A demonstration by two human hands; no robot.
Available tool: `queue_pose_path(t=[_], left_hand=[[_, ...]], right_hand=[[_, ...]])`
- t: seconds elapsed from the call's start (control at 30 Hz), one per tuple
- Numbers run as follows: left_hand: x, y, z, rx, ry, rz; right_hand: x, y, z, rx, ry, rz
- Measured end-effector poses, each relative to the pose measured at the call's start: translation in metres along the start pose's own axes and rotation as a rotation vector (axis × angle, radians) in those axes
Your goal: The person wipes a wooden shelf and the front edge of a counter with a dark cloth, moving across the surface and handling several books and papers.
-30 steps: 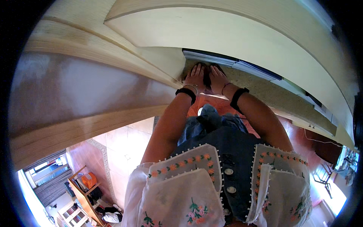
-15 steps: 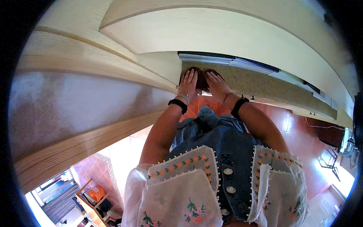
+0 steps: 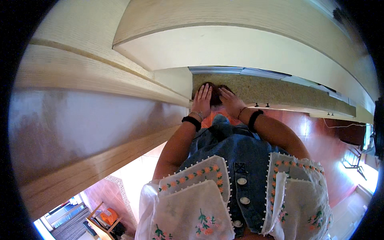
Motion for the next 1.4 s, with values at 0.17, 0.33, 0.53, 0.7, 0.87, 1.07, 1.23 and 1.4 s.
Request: queue_pose_path(t=[0.17,0.33,0.53,0.7,0.87,1.07,1.23,1.4], left_hand=[[0.007,-0.003,-0.029,0.109,-0.037,-0.012],[0.003,-0.009,-0.029,0.128,-0.071,0.084],[-0.002,-0.009,-0.009,0.043,-0.068,-0.005],[-0.008,0.005,0.006,-0.048,-0.033,-0.017],[-0.017,0.015,0.014,-0.077,0.044,-0.03],[-0.029,0.004,0.002,-0.02,0.13,0.033],[-0.037,-0.006,-0.021,0.06,0.134,-0.015],[-0.036,-0.006,-0.04,0.105,0.118,0.022]], right_hand=[[-0.019,-0.006,-0.026,0.053,0.063,-0.024],[-0.024,-0.02,-0.025,0.047,0.107,-0.102],[-0.017,0.005,-0.002,-0.095,0.078,0.053],[-0.014,0.011,0.011,-0.137,0.054,0.032],[-0.004,0.022,0.035,-0.191,0.012,0.081],[-0.001,0.008,0.038,-0.02,0.071,-0.059],[-0.017,-0.002,0.034,-0.01,0.164,-0.061],[-0.03,-0.013,0.022,0.059,0.318,-0.103]])
Point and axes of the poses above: each hand's wrist, its own z-axis away from the middle knuckle, its own y-axis out of the palm, x = y × z, the point moved 1 cm from there along -z, towards the middle knuckle, and after that the axes turned 15 degrees about -y, right-handed, at the moved point
